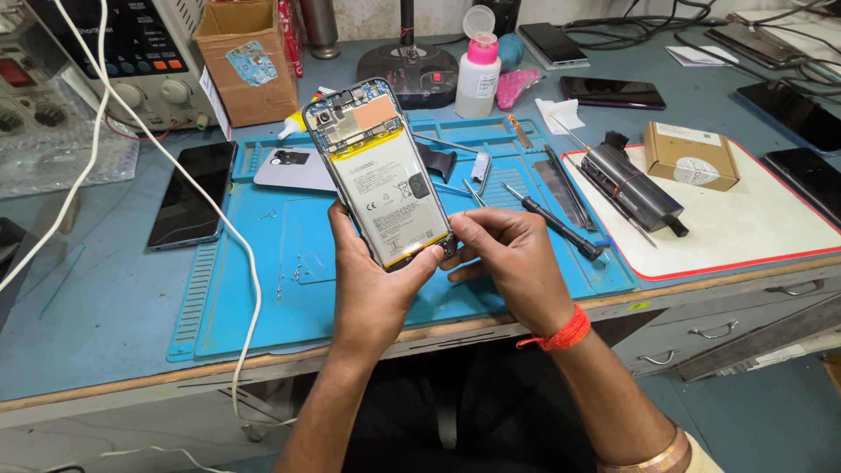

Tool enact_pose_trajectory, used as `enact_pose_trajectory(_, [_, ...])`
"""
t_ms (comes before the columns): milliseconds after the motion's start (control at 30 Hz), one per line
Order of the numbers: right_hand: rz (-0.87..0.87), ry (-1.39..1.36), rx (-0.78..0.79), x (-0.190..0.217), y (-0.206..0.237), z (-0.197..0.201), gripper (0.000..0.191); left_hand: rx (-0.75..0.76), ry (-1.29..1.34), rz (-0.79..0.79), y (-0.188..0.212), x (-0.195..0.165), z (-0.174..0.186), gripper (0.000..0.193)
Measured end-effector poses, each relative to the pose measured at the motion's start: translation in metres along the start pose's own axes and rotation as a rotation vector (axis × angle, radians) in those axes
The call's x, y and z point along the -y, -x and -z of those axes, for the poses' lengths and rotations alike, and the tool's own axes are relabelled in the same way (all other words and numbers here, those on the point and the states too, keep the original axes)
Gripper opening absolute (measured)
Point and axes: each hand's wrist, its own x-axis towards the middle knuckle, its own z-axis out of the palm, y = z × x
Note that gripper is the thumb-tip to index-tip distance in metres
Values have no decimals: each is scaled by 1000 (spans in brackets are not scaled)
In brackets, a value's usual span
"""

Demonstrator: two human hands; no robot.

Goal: The person disassembles a smartphone at a repair workbench. They pry open the phone's rear assembly with a spudger, lift out the internal frame, disconnect the battery, and handle small internal components and screws, setting parts on the mat as they work.

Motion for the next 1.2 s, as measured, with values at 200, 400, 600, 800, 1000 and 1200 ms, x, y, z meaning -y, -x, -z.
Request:
enact_pose_trajectory(200, [4,-11,11,4,1,1,29,6,-10,3,-2,1,2,74])
enact_pose_trajectory(400, [30,-14,38,2,0,3,30,0,17,15,-2,0,1,77])
enact_pose_trajectory(600, [-23,-102,176,-2,0,7,31,-43,72,29,-3,1,4,74])
enact_pose_trajectory(800, [-64,-34,231,-2,-1,9,29,-38,82,30,-3,3,5,74])
enact_pose_trajectory(1000, [-99,-49,247,-6,-4,10,21,-7,69,-7,-1,3,4,74])
enact_pose_trajectory(1200, [-75,-32,266,-7,-5,10,18,14,38,-8,-1,3,5,75])
